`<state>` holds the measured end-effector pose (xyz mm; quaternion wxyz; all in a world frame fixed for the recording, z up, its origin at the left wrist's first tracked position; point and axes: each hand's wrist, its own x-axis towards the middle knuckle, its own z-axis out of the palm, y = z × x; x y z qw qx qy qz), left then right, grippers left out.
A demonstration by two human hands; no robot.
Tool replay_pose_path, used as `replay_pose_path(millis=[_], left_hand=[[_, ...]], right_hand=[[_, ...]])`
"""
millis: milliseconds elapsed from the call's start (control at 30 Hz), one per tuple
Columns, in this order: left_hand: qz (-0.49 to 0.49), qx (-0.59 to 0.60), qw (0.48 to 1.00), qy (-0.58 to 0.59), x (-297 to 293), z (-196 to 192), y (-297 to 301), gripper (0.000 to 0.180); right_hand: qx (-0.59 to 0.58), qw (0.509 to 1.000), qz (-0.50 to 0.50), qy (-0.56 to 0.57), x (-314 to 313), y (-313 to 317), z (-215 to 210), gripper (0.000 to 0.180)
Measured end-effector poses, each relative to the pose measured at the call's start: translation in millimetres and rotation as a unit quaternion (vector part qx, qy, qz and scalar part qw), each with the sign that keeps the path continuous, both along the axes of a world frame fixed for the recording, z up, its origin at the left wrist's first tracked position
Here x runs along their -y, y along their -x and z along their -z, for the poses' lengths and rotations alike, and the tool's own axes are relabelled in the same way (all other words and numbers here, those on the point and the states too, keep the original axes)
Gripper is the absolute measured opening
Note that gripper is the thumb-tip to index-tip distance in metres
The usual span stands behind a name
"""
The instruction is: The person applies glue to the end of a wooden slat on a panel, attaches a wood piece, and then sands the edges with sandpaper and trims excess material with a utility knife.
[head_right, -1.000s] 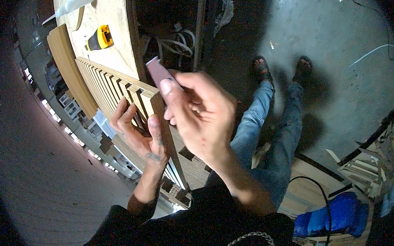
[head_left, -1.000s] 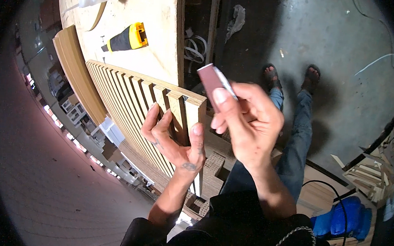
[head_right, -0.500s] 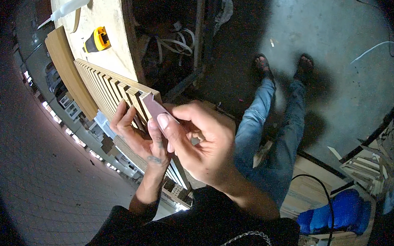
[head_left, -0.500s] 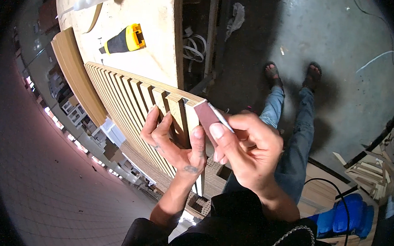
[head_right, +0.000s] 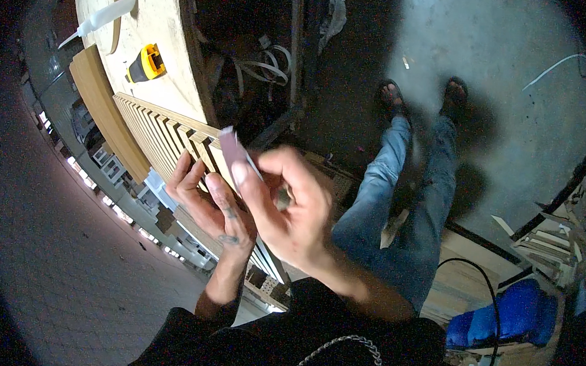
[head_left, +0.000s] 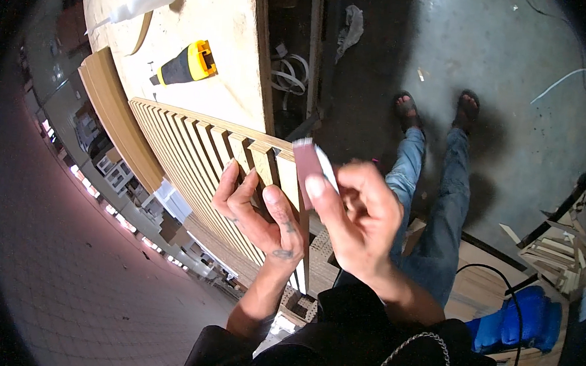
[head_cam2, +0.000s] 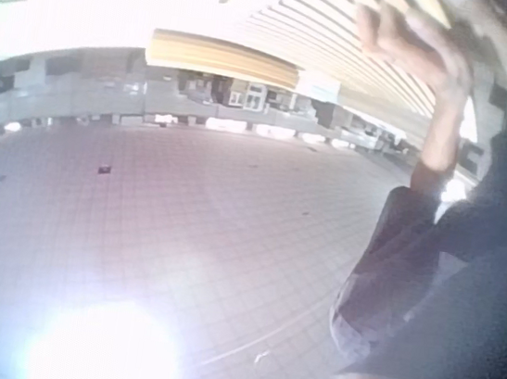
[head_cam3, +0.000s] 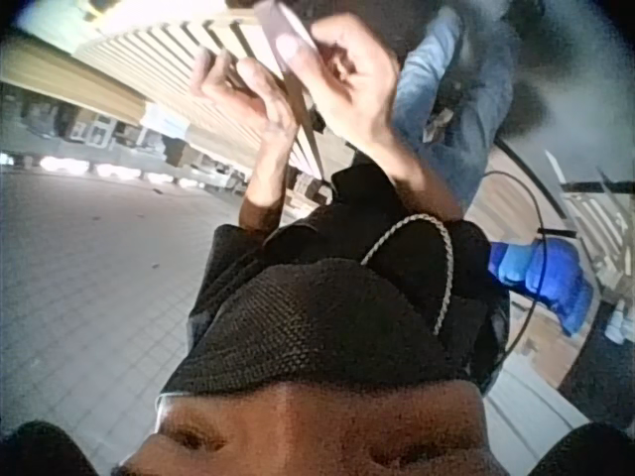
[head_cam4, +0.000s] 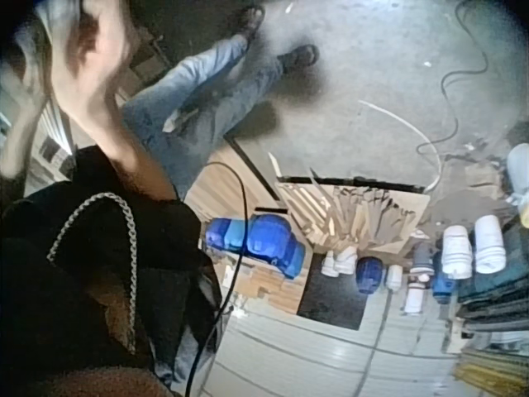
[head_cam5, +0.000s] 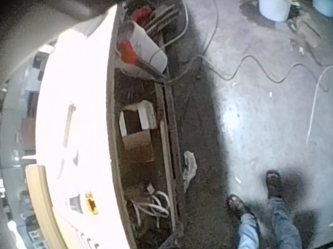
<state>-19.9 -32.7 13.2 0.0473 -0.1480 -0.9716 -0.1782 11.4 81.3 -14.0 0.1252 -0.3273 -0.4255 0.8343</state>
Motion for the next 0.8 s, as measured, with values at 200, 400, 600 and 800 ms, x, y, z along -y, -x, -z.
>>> replay_pose_path(millis=[200, 400, 600, 800], left_hand=[[-0.006, -0.003, 1.000, -0.003, -0.4, 1.2, 1.4, 0.039], [-0.034, 0.015, 0.999, -0.027, -4.5, 0.4, -1.4, 0.041], [-0.007, 0.013, 1.000, 0.010, 0.0, -0.1, -0.8, 0.038], [0.005, 0.015, 1.000, 0.012, 5.0, 3.2, -0.8, 0.037]], right_hand=[[0.000, 0.996, 0.070, 0.051, 16.4, 14.9, 10.7, 0.013], [0.046, 0.991, 0.057, 0.114, 7.3, 5.6, -9.8, 0.014], [0.007, 1.000, 0.016, 0.002, 8.0, -1.2, -5.2, 0.019], [-0.040, 0.998, 0.047, 0.008, 14.1, 2.1, -10.9, 0.018]])
